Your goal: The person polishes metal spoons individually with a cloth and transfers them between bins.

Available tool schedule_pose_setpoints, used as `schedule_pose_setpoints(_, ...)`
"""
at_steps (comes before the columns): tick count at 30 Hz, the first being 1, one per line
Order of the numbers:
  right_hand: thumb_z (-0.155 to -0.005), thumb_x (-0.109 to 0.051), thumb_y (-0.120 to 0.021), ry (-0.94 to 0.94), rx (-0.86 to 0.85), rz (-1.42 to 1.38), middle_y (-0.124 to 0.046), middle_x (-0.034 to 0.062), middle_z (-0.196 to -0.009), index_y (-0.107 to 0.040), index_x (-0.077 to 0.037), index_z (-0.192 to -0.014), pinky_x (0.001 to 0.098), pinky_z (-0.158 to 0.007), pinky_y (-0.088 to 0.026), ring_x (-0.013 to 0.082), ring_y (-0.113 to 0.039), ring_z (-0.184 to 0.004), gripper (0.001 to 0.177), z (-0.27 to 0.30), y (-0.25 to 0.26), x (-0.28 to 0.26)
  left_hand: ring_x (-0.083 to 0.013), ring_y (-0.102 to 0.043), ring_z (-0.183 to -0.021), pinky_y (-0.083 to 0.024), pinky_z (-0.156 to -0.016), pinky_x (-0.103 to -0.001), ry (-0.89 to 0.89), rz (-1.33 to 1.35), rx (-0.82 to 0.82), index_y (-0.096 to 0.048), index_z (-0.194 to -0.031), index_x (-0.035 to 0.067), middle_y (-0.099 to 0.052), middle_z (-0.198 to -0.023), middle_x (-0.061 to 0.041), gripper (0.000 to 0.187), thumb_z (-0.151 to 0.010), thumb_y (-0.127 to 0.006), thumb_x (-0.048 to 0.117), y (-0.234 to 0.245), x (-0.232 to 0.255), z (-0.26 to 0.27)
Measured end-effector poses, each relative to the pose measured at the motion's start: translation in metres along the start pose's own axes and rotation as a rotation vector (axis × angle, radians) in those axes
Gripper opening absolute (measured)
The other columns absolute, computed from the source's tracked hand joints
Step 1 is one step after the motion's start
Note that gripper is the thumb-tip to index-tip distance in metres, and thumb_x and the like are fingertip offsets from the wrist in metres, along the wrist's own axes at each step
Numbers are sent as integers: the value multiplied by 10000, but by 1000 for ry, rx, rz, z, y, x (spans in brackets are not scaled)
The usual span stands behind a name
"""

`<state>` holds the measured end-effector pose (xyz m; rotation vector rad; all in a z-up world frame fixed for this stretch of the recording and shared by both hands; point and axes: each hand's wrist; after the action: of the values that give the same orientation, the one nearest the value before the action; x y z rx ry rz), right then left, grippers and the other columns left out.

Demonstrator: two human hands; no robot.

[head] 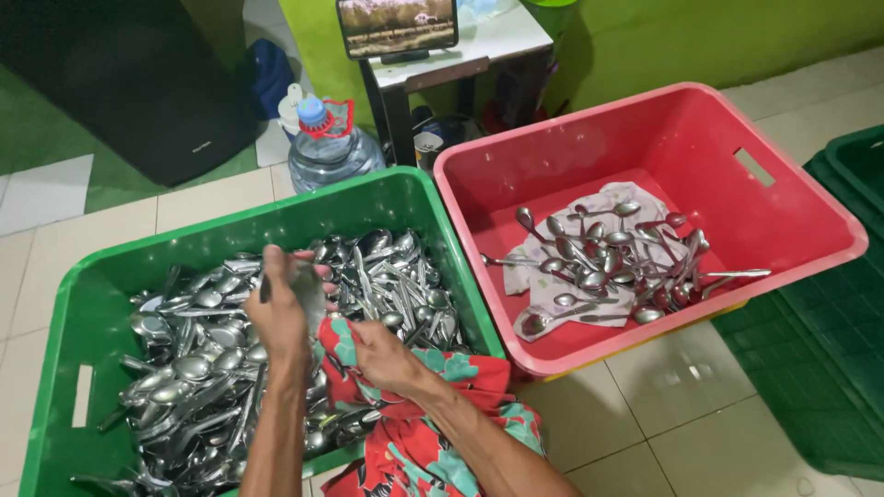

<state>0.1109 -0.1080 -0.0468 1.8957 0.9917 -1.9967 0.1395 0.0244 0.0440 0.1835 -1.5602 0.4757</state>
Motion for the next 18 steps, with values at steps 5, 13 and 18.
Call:
schedule_pose_setpoints(5,-1126,-169,-547,20,-116,-86,-574,-77,-869,-621,-21,-1005,230,-666,-430,23,-491,-775,206,6,-4,-10,-197,-693,-609,-585,-482,-345,18,13,84,-657,-1054,0,-716,-830,-135,613,-1027,-482,587,14,9,-14)
schedule_pose_setpoints(13,-1105,-111,-537,23,-165,-58,-581,-72,-971,-626,6,-1131,221,-757,-453,25,-499,-876,149,20,2,-2,-218,-708,-676,-615,-557,-379,-30,59,118,-642,-1097,13,-715,-885,-144,708,-1026,-403,676,35,16,-34)
schedule_pose_setpoints(18,-1078,-108,-542,-10,-165,-59,-594,-85,-979,-626,-1,-1165,211,-775,-461,13,-510,-885,161,25,-7,-31,-245,-729,-722,-638,-609,-415,2,77,128,-655,-1133,14,-727,-926,-159,808,-979,-343,744,46,22,-39)
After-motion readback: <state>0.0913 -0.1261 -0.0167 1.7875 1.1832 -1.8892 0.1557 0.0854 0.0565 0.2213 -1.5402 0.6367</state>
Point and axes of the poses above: each hand's wrist, its own z-axis away from the middle knuckle, its own y-axis out of the back of the hand, x = y × z
